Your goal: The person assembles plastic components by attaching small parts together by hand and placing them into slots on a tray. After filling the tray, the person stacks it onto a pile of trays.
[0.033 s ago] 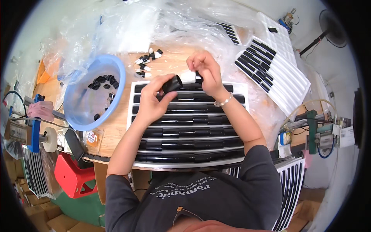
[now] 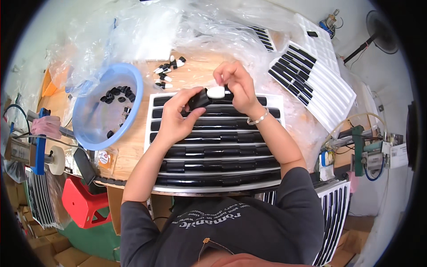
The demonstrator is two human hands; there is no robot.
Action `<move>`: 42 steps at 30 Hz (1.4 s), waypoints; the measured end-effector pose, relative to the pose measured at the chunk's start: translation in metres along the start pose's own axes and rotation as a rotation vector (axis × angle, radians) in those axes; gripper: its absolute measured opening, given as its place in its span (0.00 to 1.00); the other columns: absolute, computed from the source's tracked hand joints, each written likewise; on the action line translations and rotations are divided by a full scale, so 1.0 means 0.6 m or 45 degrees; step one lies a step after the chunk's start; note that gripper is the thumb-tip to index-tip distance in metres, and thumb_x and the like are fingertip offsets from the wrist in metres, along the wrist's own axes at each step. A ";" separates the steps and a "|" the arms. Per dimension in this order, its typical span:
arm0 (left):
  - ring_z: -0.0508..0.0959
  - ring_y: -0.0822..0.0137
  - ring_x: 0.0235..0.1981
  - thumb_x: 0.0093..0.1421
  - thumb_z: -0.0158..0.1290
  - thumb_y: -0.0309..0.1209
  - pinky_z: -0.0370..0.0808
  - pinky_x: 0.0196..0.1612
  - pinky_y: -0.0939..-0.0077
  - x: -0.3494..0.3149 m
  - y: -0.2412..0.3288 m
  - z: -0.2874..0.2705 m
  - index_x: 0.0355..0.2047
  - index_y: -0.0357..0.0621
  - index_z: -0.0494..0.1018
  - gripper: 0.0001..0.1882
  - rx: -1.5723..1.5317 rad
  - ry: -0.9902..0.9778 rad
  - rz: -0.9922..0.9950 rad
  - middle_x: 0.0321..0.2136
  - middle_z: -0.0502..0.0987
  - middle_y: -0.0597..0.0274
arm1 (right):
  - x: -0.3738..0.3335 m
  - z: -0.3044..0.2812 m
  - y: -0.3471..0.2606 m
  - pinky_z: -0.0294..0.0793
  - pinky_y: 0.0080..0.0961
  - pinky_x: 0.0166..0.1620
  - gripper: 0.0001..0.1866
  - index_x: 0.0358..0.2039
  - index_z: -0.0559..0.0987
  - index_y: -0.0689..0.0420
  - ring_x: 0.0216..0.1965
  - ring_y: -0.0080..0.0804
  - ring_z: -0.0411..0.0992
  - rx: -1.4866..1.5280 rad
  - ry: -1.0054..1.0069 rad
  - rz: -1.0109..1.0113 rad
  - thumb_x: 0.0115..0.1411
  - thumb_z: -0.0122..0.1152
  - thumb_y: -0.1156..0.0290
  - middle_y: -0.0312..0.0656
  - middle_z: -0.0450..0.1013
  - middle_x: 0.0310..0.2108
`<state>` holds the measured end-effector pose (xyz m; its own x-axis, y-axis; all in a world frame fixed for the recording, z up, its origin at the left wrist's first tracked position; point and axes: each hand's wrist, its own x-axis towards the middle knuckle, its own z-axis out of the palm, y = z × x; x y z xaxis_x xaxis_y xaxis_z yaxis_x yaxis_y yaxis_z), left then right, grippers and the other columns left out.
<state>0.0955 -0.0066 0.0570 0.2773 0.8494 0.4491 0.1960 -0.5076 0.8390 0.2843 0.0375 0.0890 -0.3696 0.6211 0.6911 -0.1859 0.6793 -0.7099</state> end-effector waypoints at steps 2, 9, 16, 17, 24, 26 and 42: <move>0.70 0.75 0.33 0.47 0.55 0.15 0.67 0.35 0.84 -0.008 0.019 0.011 0.48 0.38 0.69 0.25 -0.053 -0.055 0.068 0.38 0.72 0.63 | -0.009 -0.004 -0.033 0.61 0.21 0.36 0.09 0.28 0.61 0.58 0.28 0.26 0.57 -0.092 -0.122 0.017 0.45 0.34 0.82 0.43 0.62 0.27; 0.72 0.66 0.26 0.45 0.58 0.17 0.68 0.27 0.79 -0.029 0.072 0.057 0.45 0.37 0.70 0.24 0.034 -0.129 0.232 0.33 0.74 0.55 | -0.059 -0.008 -0.061 0.61 0.22 0.40 0.09 0.39 0.64 0.59 0.33 0.27 0.57 -0.289 -0.228 0.085 0.61 0.41 0.69 0.40 0.60 0.34; 0.74 0.65 0.31 0.43 0.58 0.16 0.70 0.35 0.78 -0.035 0.069 0.071 0.45 0.34 0.71 0.24 -0.038 -0.267 0.098 0.36 0.75 0.53 | -0.075 0.010 -0.063 0.62 0.31 0.51 0.27 0.49 0.63 0.59 0.45 0.33 0.64 0.113 -0.260 0.156 0.65 0.33 0.48 0.46 0.63 0.46; 0.74 0.65 0.31 0.43 0.58 0.16 0.70 0.35 0.78 -0.035 0.070 0.072 0.45 0.34 0.71 0.24 -0.048 -0.276 0.093 0.36 0.75 0.53 | -0.081 0.010 -0.066 0.62 0.35 0.53 0.27 0.50 0.63 0.59 0.49 0.35 0.65 0.216 -0.263 0.183 0.65 0.33 0.48 0.49 0.63 0.50; 0.75 0.53 0.41 0.41 0.58 0.17 0.69 0.48 0.68 -0.009 0.081 0.080 0.44 0.33 0.71 0.25 -0.009 -0.195 0.402 0.39 0.75 0.49 | -0.077 0.001 -0.068 0.65 0.34 0.52 0.26 0.51 0.62 0.60 0.47 0.38 0.69 0.314 -0.052 0.293 0.66 0.29 0.52 0.53 0.69 0.44; 0.73 0.56 0.41 0.42 0.57 0.19 0.66 0.45 0.63 0.001 0.079 0.084 0.44 0.37 0.71 0.25 0.359 -0.035 0.684 0.38 0.74 0.54 | -0.083 0.002 -0.066 0.71 0.32 0.47 0.26 0.52 0.62 0.61 0.44 0.37 0.72 0.517 0.213 0.685 0.67 0.28 0.53 0.52 0.70 0.43; 0.71 0.58 0.35 0.40 0.58 0.23 0.61 0.42 0.64 -0.009 0.058 0.082 0.42 0.36 0.71 0.24 0.528 -0.037 0.811 0.36 0.73 0.58 | -0.099 0.025 -0.079 0.70 0.17 0.32 0.22 0.47 0.63 0.59 0.31 0.24 0.72 0.937 0.466 1.019 0.67 0.29 0.54 0.45 0.74 0.31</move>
<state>0.1470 -0.0358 0.0685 0.4786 0.3728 0.7950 0.3254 -0.9162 0.2338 0.3014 -0.0371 0.0795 -0.3572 0.9304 -0.0819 -0.5488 -0.2800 -0.7876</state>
